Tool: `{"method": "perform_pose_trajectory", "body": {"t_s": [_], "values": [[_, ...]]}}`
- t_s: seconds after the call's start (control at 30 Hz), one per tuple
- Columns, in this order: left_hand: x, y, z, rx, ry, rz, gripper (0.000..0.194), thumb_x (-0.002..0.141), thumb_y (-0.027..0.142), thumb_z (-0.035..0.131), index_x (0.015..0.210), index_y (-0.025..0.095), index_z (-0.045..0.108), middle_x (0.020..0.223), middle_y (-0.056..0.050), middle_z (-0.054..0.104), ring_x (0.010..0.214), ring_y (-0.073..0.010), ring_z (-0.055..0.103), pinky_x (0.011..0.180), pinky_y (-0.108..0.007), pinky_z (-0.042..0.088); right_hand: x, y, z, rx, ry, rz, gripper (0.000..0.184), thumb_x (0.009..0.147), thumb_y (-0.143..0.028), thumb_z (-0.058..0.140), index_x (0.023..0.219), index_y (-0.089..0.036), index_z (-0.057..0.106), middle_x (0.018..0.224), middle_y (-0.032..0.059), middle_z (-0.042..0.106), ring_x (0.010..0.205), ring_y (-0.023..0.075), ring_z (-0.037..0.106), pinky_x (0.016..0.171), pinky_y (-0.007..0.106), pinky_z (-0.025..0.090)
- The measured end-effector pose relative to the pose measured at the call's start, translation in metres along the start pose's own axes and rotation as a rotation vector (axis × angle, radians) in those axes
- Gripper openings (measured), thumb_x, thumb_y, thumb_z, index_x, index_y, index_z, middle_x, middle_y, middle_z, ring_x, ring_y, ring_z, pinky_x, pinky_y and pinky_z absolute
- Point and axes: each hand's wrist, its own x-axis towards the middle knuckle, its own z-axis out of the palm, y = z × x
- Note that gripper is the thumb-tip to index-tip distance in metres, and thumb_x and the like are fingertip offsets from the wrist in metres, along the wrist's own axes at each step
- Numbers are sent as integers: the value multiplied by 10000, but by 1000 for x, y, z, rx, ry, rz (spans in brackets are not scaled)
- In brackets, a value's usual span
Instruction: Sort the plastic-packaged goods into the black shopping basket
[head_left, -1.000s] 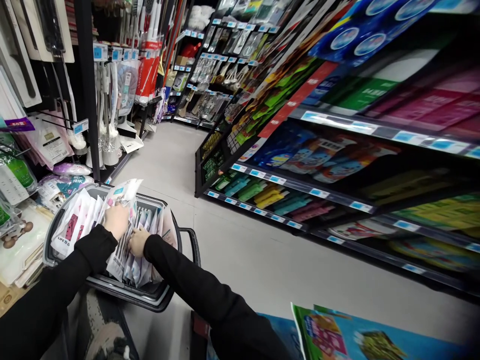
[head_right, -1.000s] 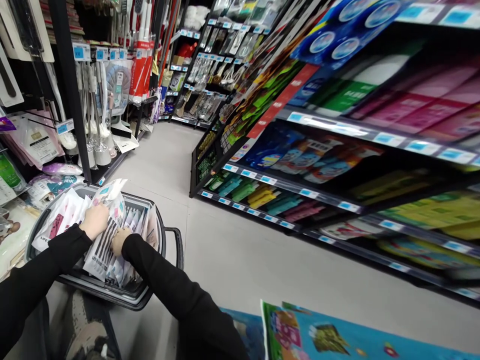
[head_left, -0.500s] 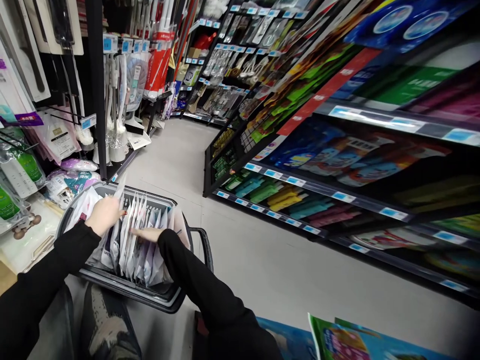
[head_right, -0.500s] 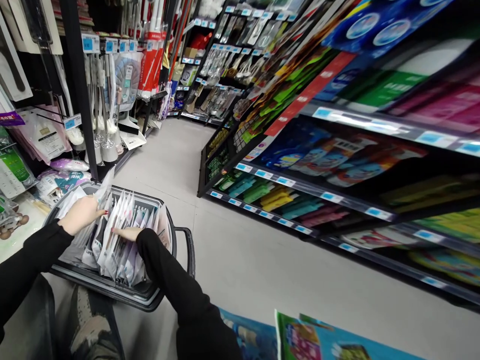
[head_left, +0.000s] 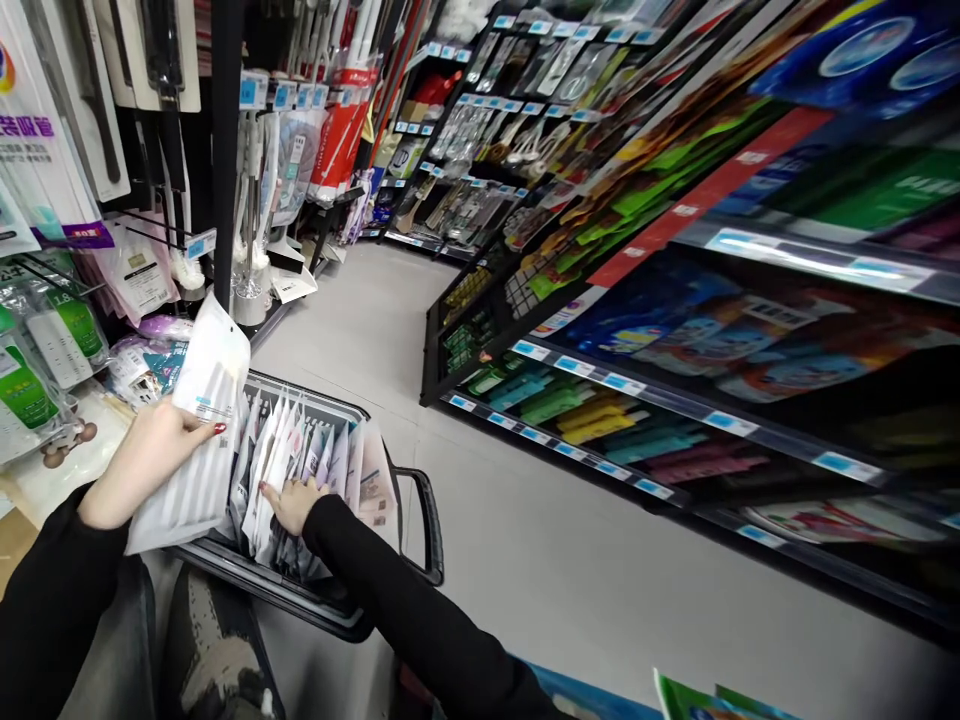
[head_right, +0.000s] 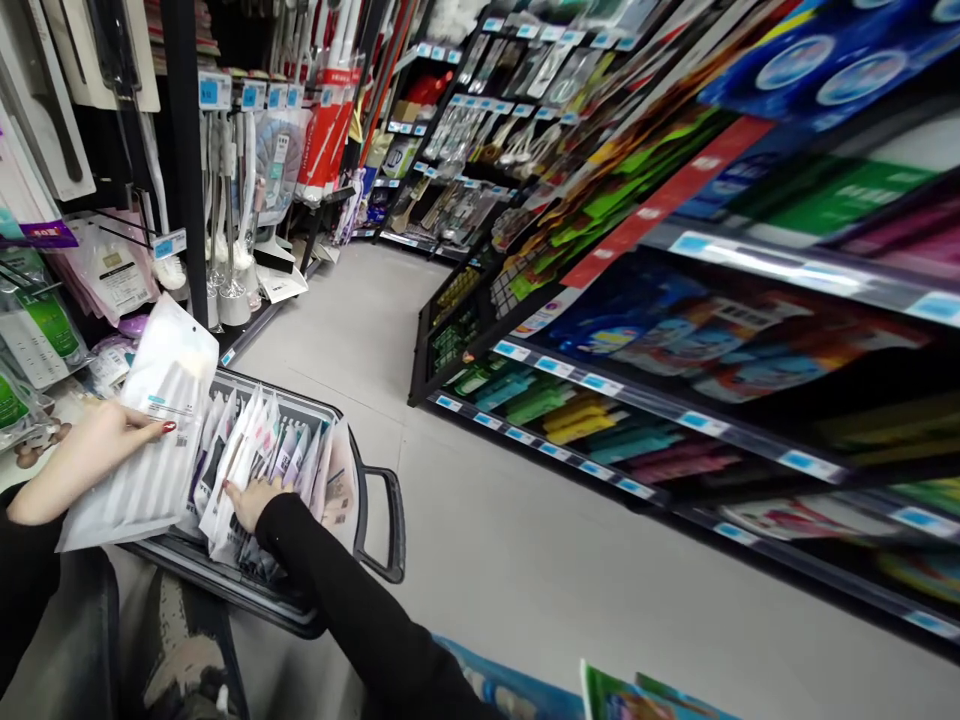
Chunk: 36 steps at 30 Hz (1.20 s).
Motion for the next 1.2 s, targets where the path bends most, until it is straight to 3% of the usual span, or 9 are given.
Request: {"method": "perform_pose_trajectory", "body": {"t_s": [0.17,0.23,0.33,0.47,0.57,0.67,0.97,1.07,1.2], "values": [[-54,-30,-26,-404,121,-141,235,656,434,642,734,231,730,851,-42,731,860,-272,637,798,-339,450,-30,-4,-30,119,319,-57,473,879,-417,369,1108,-18,482,1088,234,534,1040,292,509,892,393,387],[-81,-45,-25,-545,137,-182,231,612,410,694,763,240,731,880,-38,730,869,-258,644,821,-328,473,-50,-16,-39,501,470,-254,339,865,-418,386,981,-123,507,960,143,569,914,234,545,830,362,421],[-118,-62,-7,-660,160,-261,321,593,366,731,895,258,718,1011,-34,704,986,-253,615,879,-318,472,-79,-49,-37,1107,212,-571,390,768,-542,512,934,-191,470,833,49,574,748,176,564,666,288,461],[-153,-74,25,-757,314,-324,648,593,299,753,1206,298,544,1316,-7,511,1245,-235,408,1024,-337,347,-92,-92,-19,1453,-125,-517,450,616,-453,724,870,-200,452,791,19,617,708,172,603,604,251,465],[-170,-77,42,-776,544,-340,892,570,295,777,1343,356,336,1459,32,299,1336,-222,229,1093,-352,197,-89,-105,-5,1442,-178,-494,399,647,-427,711,887,-182,508,784,28,637,724,182,615,627,257,467],[-185,-78,47,-875,677,-370,765,720,375,646,1373,385,247,1506,69,149,1365,-201,115,1108,-355,86,-87,-107,9,1376,-183,-513,370,699,-418,671,940,-165,549,830,54,658,752,198,619,650,271,467],[-210,-95,51,-1138,599,-489,623,774,376,578,1344,369,327,1496,64,151,1367,-185,84,1100,-361,117,-90,-109,27,1288,-132,-550,371,759,-434,592,989,-145,555,930,105,669,856,236,629,731,307,489],[-211,-108,58,-1092,583,-484,450,772,419,565,1206,301,546,1395,-4,411,1330,-223,246,1087,-370,206,-86,-93,14,1134,47,-490,410,763,-467,565,994,-129,586,921,107,680,810,228,638,692,286,505],[-215,-108,50,-883,640,-520,357,787,459,511,1007,235,682,1172,-62,629,1203,-278,452,1051,-416,292,-93,-55,-14,787,678,-283,411,718,-468,623,955,-132,642,773,84,693,635,200,631,512,234,476]]}}
